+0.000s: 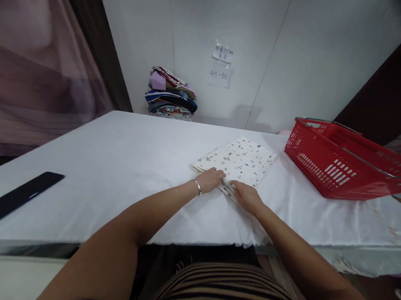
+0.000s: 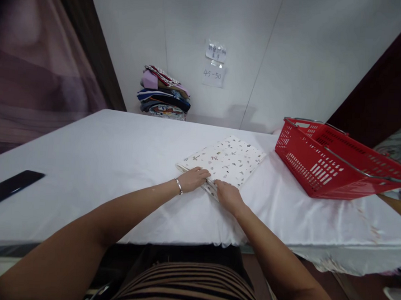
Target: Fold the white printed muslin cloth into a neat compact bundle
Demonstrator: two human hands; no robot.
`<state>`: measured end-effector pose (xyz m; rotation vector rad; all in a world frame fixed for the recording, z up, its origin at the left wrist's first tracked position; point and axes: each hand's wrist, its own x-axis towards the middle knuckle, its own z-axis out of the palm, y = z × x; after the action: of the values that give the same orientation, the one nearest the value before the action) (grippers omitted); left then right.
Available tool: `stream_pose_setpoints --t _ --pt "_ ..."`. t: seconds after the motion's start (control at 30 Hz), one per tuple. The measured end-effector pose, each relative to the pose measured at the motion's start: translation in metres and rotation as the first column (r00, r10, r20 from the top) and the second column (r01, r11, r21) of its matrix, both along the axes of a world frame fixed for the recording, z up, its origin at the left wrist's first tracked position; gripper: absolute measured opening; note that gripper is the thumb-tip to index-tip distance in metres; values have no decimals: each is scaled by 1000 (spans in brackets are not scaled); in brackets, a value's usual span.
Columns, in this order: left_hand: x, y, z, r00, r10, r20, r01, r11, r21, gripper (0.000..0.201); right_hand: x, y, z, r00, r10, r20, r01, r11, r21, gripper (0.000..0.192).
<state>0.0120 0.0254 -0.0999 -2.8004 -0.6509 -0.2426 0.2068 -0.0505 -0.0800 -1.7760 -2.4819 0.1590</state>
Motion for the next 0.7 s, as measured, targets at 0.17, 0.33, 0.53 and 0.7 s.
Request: stream_pose_setpoints --t 0.17,0.33,0.53,0.7 --pt "-10 -15 -3 992 65 108 -72 996 59 27 2 -2 -1 999 13 -30 -12 1000 23 37" --pt "-18 -29 -9 981 123 152 -128 992 20 26 0 -5 -4 999 40 28 -40 999 27 40" --pt "-15 -29 -15 975 133 178 -143 989 48 24 -5 -6 0 995 48 83 -49 999 6 44" --pt "-7 -28 -16 973 111 205 -130 988 84 23 -7 -4 2 995 44 87 -44 999 -7 28"
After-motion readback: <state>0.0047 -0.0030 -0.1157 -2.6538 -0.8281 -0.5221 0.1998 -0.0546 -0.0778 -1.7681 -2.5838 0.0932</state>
